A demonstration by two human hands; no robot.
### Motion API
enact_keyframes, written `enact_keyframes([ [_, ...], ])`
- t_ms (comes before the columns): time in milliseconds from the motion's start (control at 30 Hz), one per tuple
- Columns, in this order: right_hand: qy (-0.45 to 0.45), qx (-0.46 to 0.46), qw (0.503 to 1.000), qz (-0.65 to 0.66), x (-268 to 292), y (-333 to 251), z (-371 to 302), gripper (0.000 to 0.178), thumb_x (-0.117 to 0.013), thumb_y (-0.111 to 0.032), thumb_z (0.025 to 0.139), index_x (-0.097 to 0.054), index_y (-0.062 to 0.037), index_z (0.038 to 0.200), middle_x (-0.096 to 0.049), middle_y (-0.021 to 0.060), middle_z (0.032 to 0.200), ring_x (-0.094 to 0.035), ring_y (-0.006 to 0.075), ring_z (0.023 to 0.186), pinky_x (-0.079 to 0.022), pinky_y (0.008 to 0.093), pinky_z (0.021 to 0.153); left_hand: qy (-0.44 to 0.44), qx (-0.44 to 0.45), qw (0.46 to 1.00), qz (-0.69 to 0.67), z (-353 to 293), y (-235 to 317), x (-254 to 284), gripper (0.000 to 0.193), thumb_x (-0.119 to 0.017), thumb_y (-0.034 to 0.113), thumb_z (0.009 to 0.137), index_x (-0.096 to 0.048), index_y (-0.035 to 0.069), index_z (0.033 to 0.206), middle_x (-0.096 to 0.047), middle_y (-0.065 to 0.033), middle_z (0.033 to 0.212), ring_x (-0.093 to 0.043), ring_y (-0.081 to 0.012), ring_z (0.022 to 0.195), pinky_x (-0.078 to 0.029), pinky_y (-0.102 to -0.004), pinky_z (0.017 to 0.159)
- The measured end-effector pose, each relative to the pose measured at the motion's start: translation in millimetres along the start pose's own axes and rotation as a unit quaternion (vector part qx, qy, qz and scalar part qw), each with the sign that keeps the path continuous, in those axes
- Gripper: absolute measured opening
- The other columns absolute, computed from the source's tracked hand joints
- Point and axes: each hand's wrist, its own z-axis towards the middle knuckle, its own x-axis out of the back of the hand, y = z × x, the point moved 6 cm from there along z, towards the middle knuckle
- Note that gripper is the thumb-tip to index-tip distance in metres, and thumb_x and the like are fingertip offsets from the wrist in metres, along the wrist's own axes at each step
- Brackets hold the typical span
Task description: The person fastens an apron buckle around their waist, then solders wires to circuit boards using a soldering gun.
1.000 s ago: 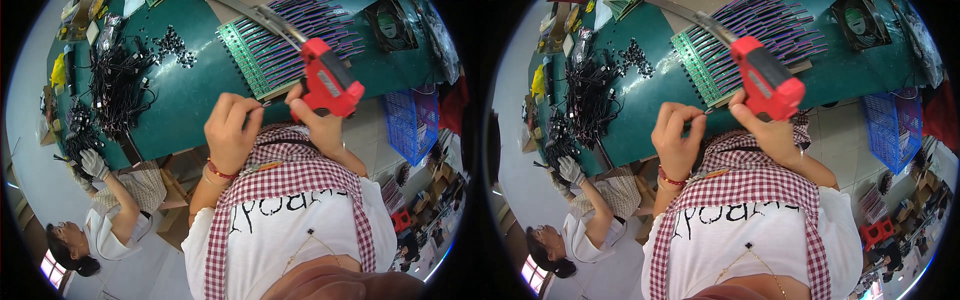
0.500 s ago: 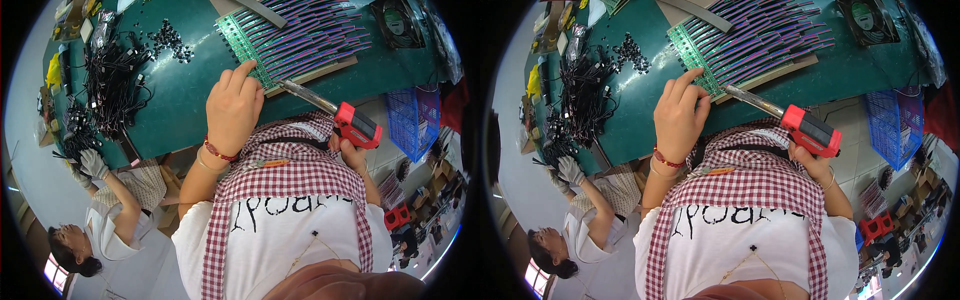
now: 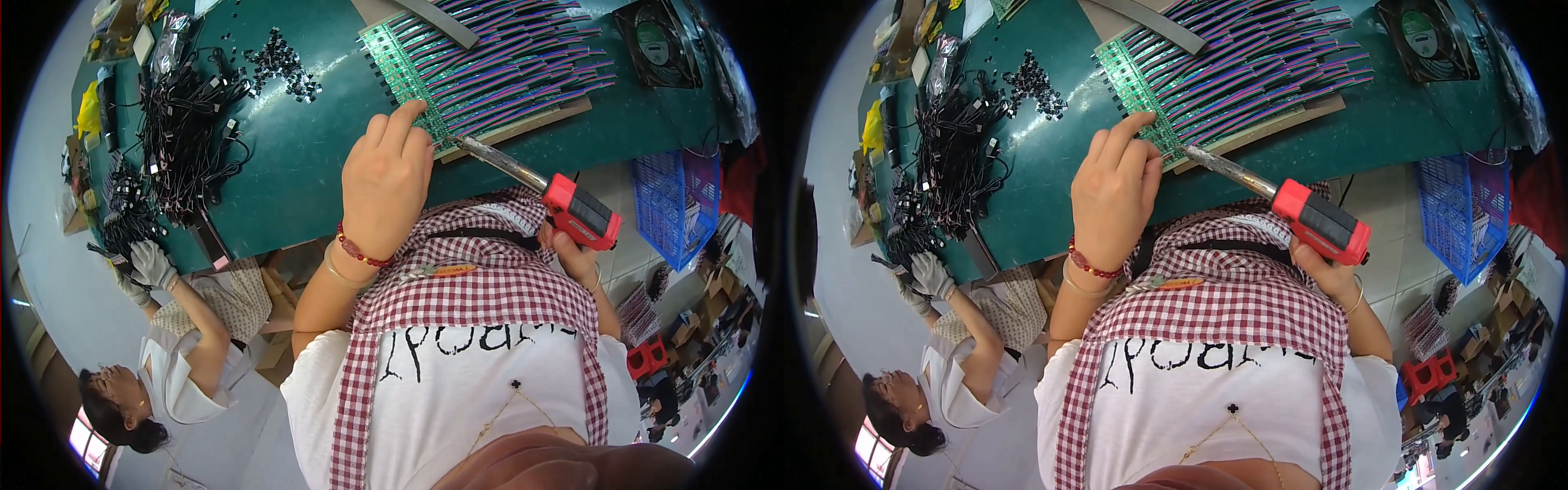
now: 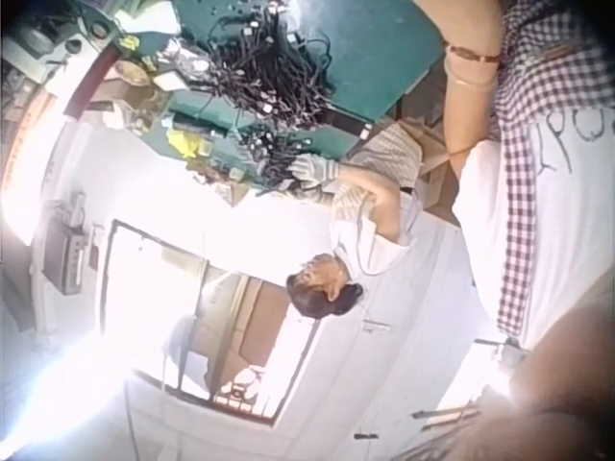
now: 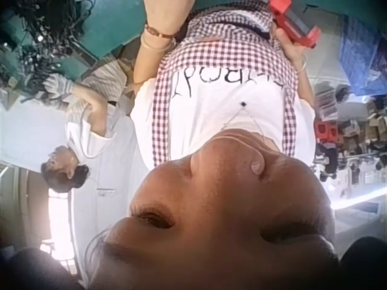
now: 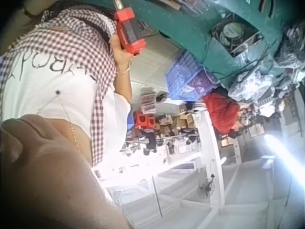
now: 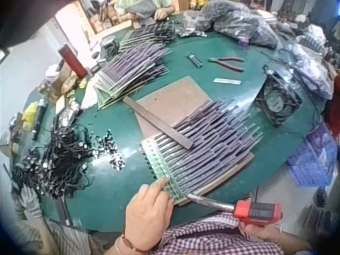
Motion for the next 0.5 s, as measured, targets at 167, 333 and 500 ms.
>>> enact_keyframes([
  [167, -0.007, 0.014, 0.999, 0.033, -8.8, -8.6, 3.7, 0.036, -0.067, -0.013, 0.086, -0.052, 0.001, 0.115, -0.058, 0.0068, 0.079, -0.055, 0.0139, 0.067, -0.047, 0.0287, 0.062, -0.001, -0.003, 1.0, -0.009, 0.3, -0.4, -0.6, 0.011, -0.067, 0.003, 0.073, -0.057, 0.001, 0.077, -0.06, -0.0077, 0.111, -0.055, -0.0237, 0.082, -0.048, -0.034, 0.067],
  [333, 0.027, 0.069, 0.991, 0.108, -39.2, -46.0, 20.5, 0.052, -0.067, -0.009, 0.084, -0.039, -0.0037, 0.128, -0.053, 0.0102, 0.078, -0.05, 0.0149, 0.062, -0.044, 0.0289, 0.056, 0.074, 0.003, 0.991, -0.115, 1.0, 7.1, 18.5, 0.012, -0.068, -0.001, 0.076, -0.058, 0.002, 0.081, -0.064, -0.0087, 0.092, -0.058, -0.0225, 0.073, -0.048, -0.0315, 0.062],
  [500, 0.023, 0.106, 0.994, 0.027, -80.4, -92.7, 54.5, 0.047, -0.062, 0.002, 0.083, -0.042, -0.0046, 0.125, -0.056, 0.01, 0.086, -0.055, 0.0152, 0.074, -0.046, 0.0259, 0.064, 0.086, 0.0, 0.979, -0.185, -2.7, 31.8, 32.6, 0.015, -0.068, -0.006, 0.075, -0.058, 0.003, 0.081, -0.06, -0.0072, 0.074, -0.054, -0.0191, 0.06, -0.042, -0.0278, 0.049],
])
